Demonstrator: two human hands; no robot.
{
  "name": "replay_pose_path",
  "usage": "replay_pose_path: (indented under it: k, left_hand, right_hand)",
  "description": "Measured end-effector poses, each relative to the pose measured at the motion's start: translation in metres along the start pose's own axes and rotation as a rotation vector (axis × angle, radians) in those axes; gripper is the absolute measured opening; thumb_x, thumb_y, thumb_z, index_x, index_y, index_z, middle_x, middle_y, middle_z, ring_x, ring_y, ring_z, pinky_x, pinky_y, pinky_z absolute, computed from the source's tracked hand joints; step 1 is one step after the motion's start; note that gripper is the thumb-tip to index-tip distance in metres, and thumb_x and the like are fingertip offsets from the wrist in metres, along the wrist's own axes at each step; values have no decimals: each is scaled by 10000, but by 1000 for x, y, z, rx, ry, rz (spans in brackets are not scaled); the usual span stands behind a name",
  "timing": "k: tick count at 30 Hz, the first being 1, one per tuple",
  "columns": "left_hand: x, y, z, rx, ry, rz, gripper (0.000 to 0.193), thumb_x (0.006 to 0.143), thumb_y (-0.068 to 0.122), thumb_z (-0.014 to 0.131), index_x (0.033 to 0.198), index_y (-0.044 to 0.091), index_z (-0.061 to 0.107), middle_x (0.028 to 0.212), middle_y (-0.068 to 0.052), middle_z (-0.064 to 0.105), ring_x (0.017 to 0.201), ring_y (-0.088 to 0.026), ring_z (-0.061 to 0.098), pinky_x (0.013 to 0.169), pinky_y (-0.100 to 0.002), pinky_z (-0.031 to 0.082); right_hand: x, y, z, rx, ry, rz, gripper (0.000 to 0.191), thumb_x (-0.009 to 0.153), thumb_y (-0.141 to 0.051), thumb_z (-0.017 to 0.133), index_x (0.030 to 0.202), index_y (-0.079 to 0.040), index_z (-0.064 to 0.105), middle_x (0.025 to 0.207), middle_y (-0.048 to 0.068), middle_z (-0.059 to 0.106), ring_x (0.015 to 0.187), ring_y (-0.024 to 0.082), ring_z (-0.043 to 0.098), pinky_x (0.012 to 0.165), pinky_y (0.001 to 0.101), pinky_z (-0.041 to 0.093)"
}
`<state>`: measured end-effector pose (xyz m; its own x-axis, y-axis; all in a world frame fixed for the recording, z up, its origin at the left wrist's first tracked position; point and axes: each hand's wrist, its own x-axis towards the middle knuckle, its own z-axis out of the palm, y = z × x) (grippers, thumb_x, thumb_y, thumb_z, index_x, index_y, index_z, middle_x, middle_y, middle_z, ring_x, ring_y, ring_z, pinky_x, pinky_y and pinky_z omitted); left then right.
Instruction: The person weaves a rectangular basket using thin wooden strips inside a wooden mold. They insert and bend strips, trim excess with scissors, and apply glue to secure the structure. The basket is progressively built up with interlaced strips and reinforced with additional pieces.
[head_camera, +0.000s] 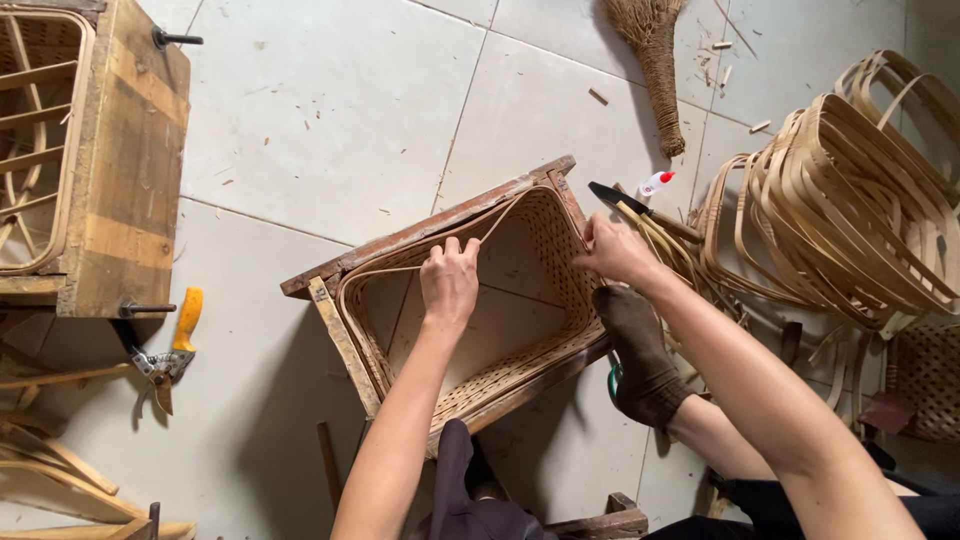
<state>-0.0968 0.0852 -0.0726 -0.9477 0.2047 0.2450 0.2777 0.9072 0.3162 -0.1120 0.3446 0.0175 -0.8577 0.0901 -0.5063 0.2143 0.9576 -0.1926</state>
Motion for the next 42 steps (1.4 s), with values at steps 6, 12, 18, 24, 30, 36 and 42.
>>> replay_pose_path:
  k: [6,12,18,24,30,36,42]
  left_hand:
    - [-2,1,-4,-11,-42,-15,163,988,84,596,1037,128,745,944,-128,699,788,-275,713,656,-353,630]
    - [9,5,-4,-4,-53,-19,166,1009,52,600,1008,83,763,931,-152,717,671,-244,699,505,-312,594]
    - [2,6,-9,33,-40,81,127,940,120,654,884,107,767,841,-80,722,711,-231,714,638,-355,589]
    - [-17,3,-7,-6,-14,195,145,938,133,654,816,113,729,833,-57,697,717,-236,702,662,-367,577]
    - [-12,-1,7,73,-2,217,145,948,147,652,832,100,727,851,-55,692,720,-235,696,649,-366,565]
    - [-13,-7,10,90,24,258,103,904,81,648,914,118,744,877,-38,693,741,-213,692,696,-356,564]
    - [-1,-15,4,38,-61,255,97,967,110,656,933,117,747,887,-46,696,788,-225,681,782,-377,566]
  right_hand:
    - [-5,-3,39,-112,182,42,341,832,-30,682,1127,-19,510,1022,187,665,875,338,679,741,465,551]
    - [3,2,67,-202,447,-80,246,829,88,563,1049,0,494,959,144,614,632,238,626,487,373,547]
    - [1,5,79,-304,484,-102,60,992,31,482,1035,-10,490,868,108,574,568,177,590,436,313,520]
    - [10,4,83,-584,443,-89,25,1016,-48,527,1021,-35,506,850,85,573,608,147,612,439,260,534]
    - [12,-4,89,-887,441,-38,103,1017,-139,568,993,-52,519,857,69,573,661,148,663,450,291,581]
    - [13,-5,91,-884,454,-33,117,1025,-153,550,990,-48,511,846,66,562,651,162,686,450,347,614]
    - [17,-8,85,-953,290,-16,132,1031,-144,544,1019,-21,498,843,82,569,636,200,706,500,366,631]
